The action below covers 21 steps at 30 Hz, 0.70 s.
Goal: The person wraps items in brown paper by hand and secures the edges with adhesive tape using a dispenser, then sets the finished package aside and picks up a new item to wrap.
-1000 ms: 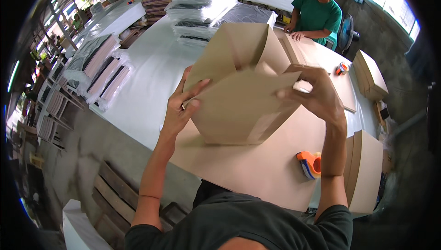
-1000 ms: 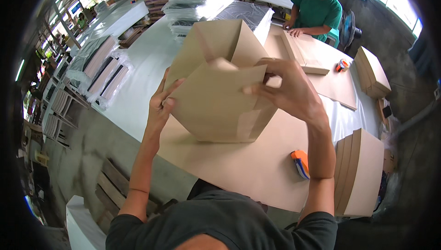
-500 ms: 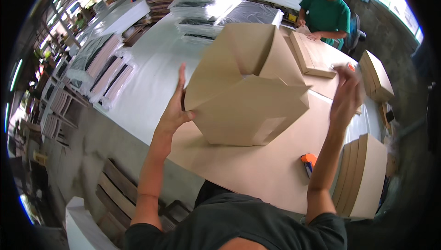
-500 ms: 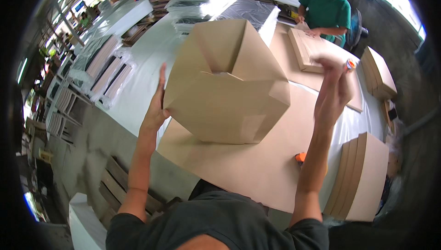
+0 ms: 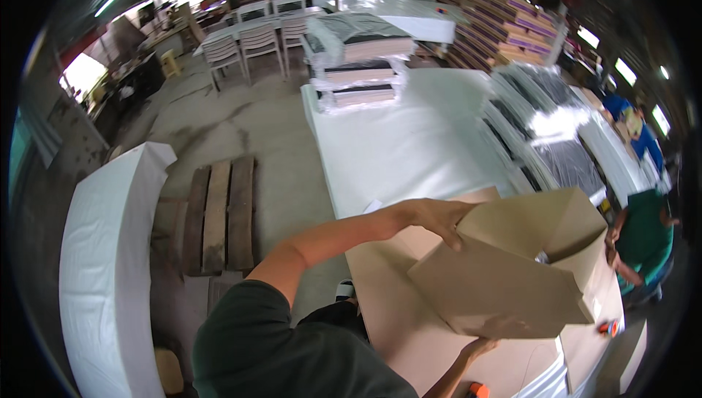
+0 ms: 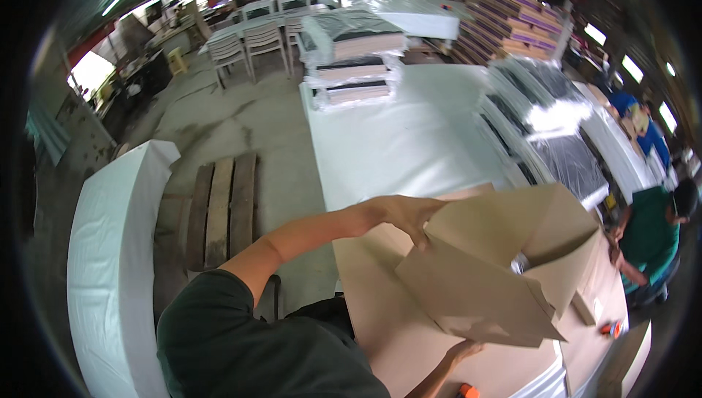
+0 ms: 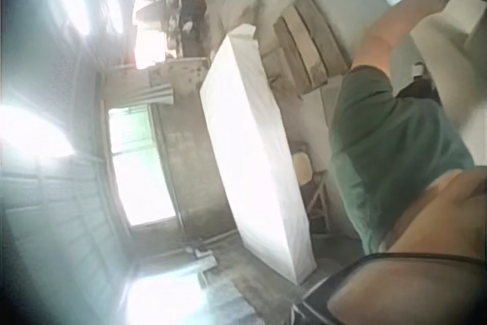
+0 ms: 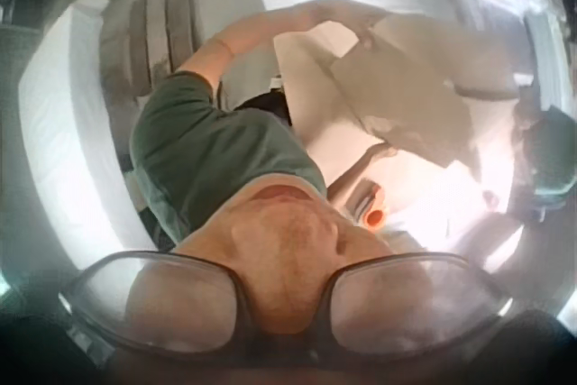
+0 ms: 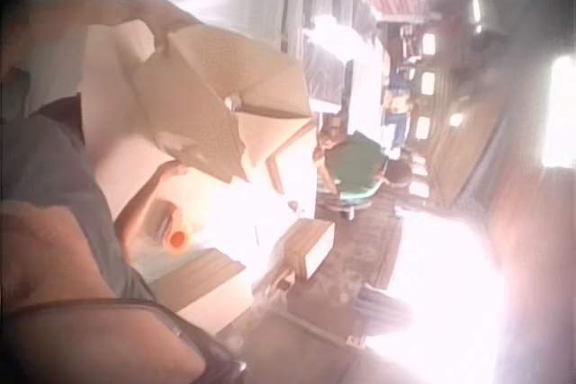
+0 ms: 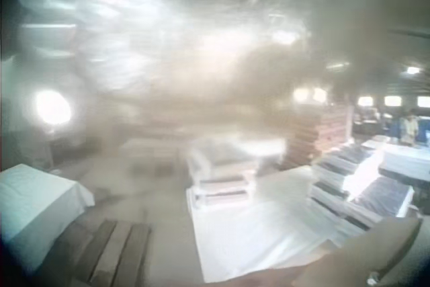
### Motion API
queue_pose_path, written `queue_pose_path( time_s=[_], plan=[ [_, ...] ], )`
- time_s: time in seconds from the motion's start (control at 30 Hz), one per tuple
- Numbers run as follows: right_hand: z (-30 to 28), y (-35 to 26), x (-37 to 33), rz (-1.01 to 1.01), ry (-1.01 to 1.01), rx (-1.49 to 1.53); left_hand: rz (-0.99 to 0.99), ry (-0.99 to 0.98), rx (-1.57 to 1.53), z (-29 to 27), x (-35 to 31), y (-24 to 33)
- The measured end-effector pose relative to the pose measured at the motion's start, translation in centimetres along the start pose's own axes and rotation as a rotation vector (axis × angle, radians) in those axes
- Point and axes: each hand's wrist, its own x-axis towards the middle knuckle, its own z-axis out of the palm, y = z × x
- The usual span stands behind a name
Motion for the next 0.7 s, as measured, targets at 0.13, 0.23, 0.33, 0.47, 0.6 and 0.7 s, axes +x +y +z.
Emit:
queue_pose_path(
  time_s=[0.13, 0.23, 0.33, 0.47, 0.6, 0.7],
  plan=[
    [2.8, -2.3, -1.0, -0.045, 0.053, 0.017, 0.039, -0.006, 0.065, 0.1, -1.3, -0.6],
    [3.5, -2.7, -0.5, -0.057, 0.081, 0.022, -0.004, 0.013, 0.010, 0.8, -1.5, 0.3],
    [4.0, -4.2, -0.1, -0.073, 0.124, 0.024, 0.033, -0.017, 0.012, 0.5, 0.1, -0.3],
    [4.2, -3.3, 0.2, -0.078, 0.121, 0.033, 0.031, 0.026, -0.009, 0.9, -0.8, -0.4],
    [4.9, -3.0, -0.2, -0.069, 0.105, 0.043, 0.037, 0.041, -0.015, 1.1, -1.6, -0.4],
    [4.7, -4.2, 0.2, -0.093, 0.142, 0.041, 0.054, 0.009, -0.029, 1.1, -0.3, -0.4]
  ],
)
